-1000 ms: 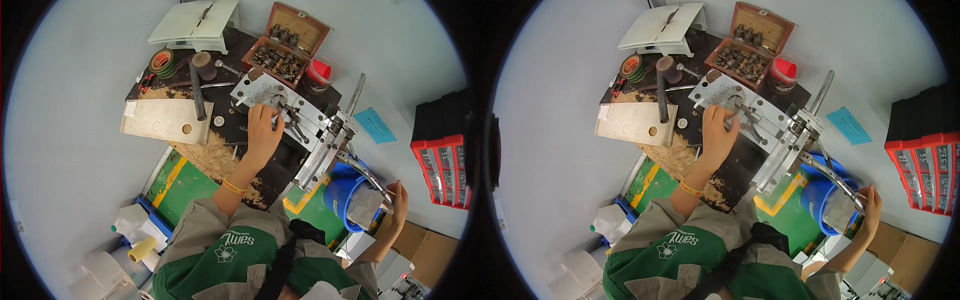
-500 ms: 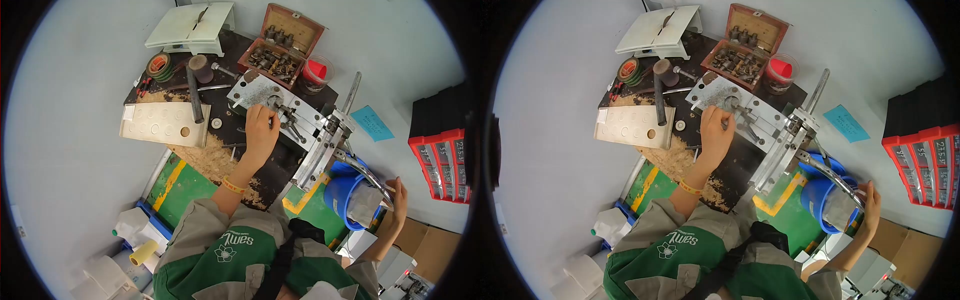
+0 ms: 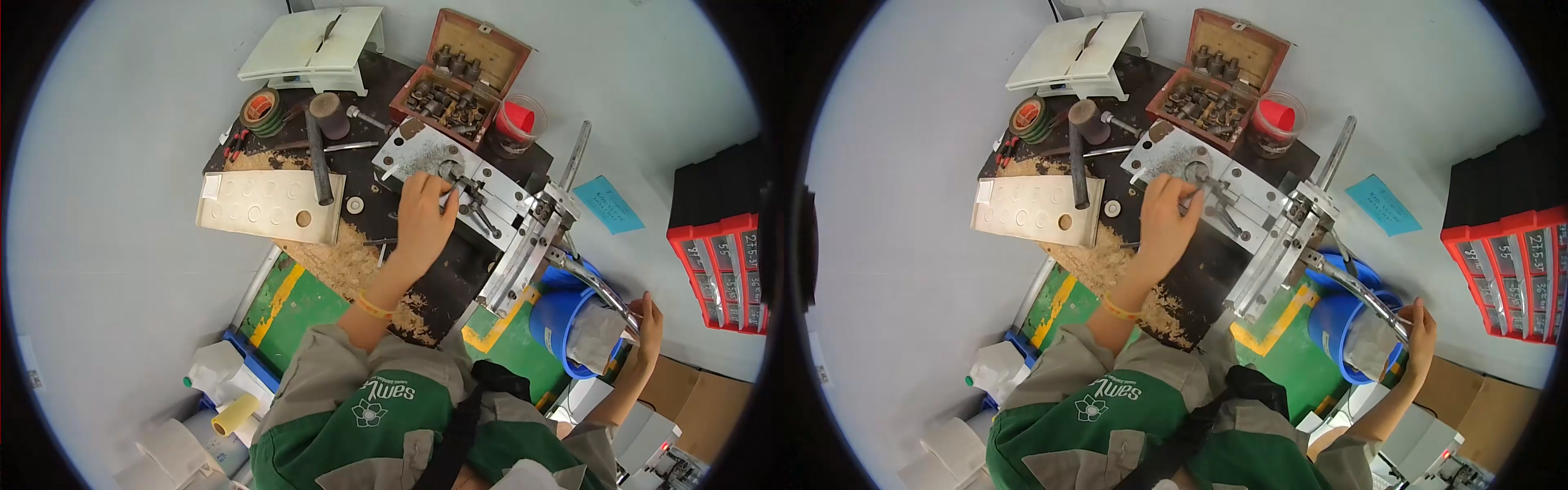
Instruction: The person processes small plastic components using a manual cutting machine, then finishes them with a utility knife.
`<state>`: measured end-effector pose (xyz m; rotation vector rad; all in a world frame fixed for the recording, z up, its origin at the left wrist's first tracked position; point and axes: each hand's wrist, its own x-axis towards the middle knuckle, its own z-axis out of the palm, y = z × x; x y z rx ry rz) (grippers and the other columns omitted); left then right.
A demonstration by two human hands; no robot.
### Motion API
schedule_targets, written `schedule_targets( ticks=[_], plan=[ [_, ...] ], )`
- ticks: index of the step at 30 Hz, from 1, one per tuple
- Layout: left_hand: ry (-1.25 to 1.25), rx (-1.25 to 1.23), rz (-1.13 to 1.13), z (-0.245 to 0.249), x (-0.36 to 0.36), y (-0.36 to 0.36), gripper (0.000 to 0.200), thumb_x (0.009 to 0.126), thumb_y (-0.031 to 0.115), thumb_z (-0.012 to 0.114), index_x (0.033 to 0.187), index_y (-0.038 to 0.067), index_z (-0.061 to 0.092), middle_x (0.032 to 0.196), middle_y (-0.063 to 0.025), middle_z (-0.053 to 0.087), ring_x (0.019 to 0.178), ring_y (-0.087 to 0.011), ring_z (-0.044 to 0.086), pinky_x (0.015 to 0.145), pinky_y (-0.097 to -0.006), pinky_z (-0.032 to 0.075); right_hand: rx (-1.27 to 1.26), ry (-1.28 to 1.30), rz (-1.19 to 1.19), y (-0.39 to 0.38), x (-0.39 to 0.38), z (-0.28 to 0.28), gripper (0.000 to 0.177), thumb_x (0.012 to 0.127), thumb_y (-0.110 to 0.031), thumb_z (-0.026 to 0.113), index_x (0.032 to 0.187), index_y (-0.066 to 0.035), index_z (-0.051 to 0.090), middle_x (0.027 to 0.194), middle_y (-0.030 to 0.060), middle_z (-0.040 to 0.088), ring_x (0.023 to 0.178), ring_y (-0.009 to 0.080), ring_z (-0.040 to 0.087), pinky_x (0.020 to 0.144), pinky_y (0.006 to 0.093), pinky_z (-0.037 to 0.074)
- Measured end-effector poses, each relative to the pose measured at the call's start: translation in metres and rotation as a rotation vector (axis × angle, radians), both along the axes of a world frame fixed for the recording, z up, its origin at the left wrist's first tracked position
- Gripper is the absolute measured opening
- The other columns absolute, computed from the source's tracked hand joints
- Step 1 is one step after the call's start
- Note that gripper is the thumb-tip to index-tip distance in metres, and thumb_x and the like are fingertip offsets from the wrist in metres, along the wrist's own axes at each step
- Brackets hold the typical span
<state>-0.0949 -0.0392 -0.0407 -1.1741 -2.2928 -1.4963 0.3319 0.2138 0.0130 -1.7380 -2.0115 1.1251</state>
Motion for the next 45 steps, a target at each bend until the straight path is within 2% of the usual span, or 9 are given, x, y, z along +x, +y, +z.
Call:
schedule_targets(
  ticks=[6,10,11,14,18,23,24,29,45],
  plan=[
    [-0.197,-0.350,-0.871,0.029,-0.107,0.000,0.070,0.080,0.008,0.068,0.144,0.011,0.041,0.146,-0.0050,0.045,0.133,-0.0258,0.039,0.111,-0.0385,0.029,0.038,0.112,-0.014,-0.013,-0.013,0.008,0.048,0.098,-0.047,0.050,0.094,-0.001,0.063,0.085,0.0108,0.065,0.069,0.0143,0.060,0.062,0.0270,0.046],
    [-0.375,-0.396,-1.088,0.033,-0.128,0.016,0.075,0.082,0.010,0.068,0.149,0.013,0.033,0.133,-0.0023,0.060,0.116,-0.0212,0.054,0.103,-0.0367,0.038,0.004,0.143,-0.025,-0.033,-0.027,0.032,0.045,0.100,-0.043,0.048,0.099,-0.001,0.062,0.093,0.0098,0.064,0.076,0.0157,0.060,0.070,0.0284,0.049],
    [-0.362,-0.402,-1.062,0.037,-0.125,0.016,0.073,0.084,0.012,0.067,0.148,0.013,0.034,0.122,-0.0035,0.067,0.096,-0.0186,0.061,0.097,-0.0342,0.044,0.034,0.145,-0.003,-0.034,-0.029,0.037,0.045,0.100,-0.043,0.048,0.100,-0.001,0.063,0.094,0.0095,0.063,0.078,0.0159,0.060,0.071,0.0289,0.049],
    [-0.331,-0.395,-1.039,0.033,-0.126,0.017,0.071,0.083,0.013,0.068,0.147,0.012,0.036,0.120,-0.0027,0.067,0.087,-0.0169,0.062,0.094,-0.0330,0.045,0.101,0.233,-0.060,-0.042,-0.041,0.051,0.045,0.100,-0.044,0.047,0.104,-0.002,0.062,0.097,0.0095,0.063,0.080,0.0177,0.059,0.075,0.0307,0.049],
    [-0.046,-0.324,-1.001,0.023,-0.127,0.021,0.067,0.082,0.010,0.068,0.143,0.011,0.042,0.118,-0.0042,0.068,0.094,-0.0194,0.063,0.095,-0.0331,0.044,0.017,0.136,-0.035,-0.030,-0.024,0.036,0.046,0.100,-0.044,0.048,0.103,-0.001,0.062,0.096,0.0105,0.064,0.078,0.0171,0.059,0.076,0.0299,0.048],
    [-0.285,-0.344,-1.011,0.023,-0.126,0.021,0.062,0.079,0.007,0.070,0.137,0.008,0.049,0.120,-0.0036,0.067,0.116,-0.0206,0.056,0.102,-0.0359,0.040,0.000,0.186,-0.109,-0.034,-0.028,0.035,0.049,0.100,-0.046,0.047,0.108,0.000,0.062,0.098,0.0118,0.065,0.083,0.0182,0.061,0.077,0.0317,0.049],
    [-0.090,-0.391,-0.948,0.022,-0.125,0.019,0.062,0.079,0.008,0.070,0.137,0.008,0.049,0.120,-0.0026,0.066,0.115,-0.0216,0.056,0.103,-0.0367,0.040,-0.080,0.096,-0.026,-0.027,-0.026,0.032,0.051,0.100,-0.047,0.046,0.111,0.000,0.062,0.100,0.0121,0.065,0.085,0.0192,0.061,0.079,0.0328,0.049],
    [-0.350,-0.335,-1.003,0.033,-0.122,0.017,0.056,0.078,0.010,0.072,0.131,0.009,0.055,0.121,-0.0015,0.065,0.116,-0.0221,0.054,0.103,-0.0381,0.040,-0.001,0.163,-0.076,-0.032,-0.035,0.030,0.050,0.099,-0.047,0.047,0.112,-0.001,0.062,0.095,0.0133,0.066,0.080,0.0179,0.062,0.077,0.0279,0.049],
    [-0.099,-0.486,-0.986,0.030,-0.126,0.021,0.056,0.081,0.018,0.070,0.135,0.015,0.055,0.125,0.0037,0.064,0.119,-0.0208,0.049,0.108,-0.0400,0.030,0.113,0.207,-0.100,-0.047,-0.051,0.062,0.044,0.101,-0.043,0.046,0.117,-0.004,0.059,0.089,0.0100,0.065,0.063,0.0101,0.057,0.059,0.0228,0.045]
  ],
)
